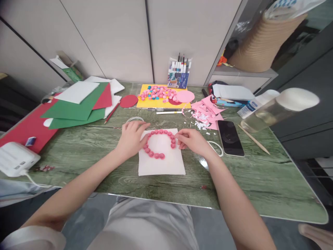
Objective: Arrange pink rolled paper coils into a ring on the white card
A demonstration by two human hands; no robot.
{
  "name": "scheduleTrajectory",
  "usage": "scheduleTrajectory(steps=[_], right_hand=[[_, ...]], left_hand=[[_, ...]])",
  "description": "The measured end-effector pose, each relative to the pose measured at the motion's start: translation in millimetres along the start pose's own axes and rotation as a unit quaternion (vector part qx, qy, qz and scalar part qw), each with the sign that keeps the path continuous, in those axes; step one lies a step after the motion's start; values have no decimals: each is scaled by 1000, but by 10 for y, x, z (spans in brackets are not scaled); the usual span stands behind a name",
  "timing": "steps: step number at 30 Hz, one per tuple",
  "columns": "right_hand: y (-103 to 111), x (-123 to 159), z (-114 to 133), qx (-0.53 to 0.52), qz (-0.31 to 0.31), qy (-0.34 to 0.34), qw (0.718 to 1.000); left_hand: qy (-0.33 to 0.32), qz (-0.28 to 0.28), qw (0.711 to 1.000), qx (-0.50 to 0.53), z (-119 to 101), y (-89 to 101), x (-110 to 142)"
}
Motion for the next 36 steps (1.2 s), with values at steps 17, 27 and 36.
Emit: scheduleTrajectory(steps=[17, 27, 36], right_hand=[[-172, 236, 435, 56, -159, 152, 974], [-342, 419, 616, 133, -187, 293, 928], [-185, 479, 650, 77, -230, 297, 923]], left_hand=[[68, 76, 973, 205, 115, -192, -138], [111, 62, 919, 373, -165, -118, 16], [93, 15, 937, 335, -155, -17, 10]])
Point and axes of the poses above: each hand's wrist, its own x-axis away from the middle knuckle, its own y-axis out of the back of the hand, z = x × y, the point moved 10 cm from there along -x, towards the middle knuckle, and after that the axes turned 2 degrees about -z, right-handed, at the moved point
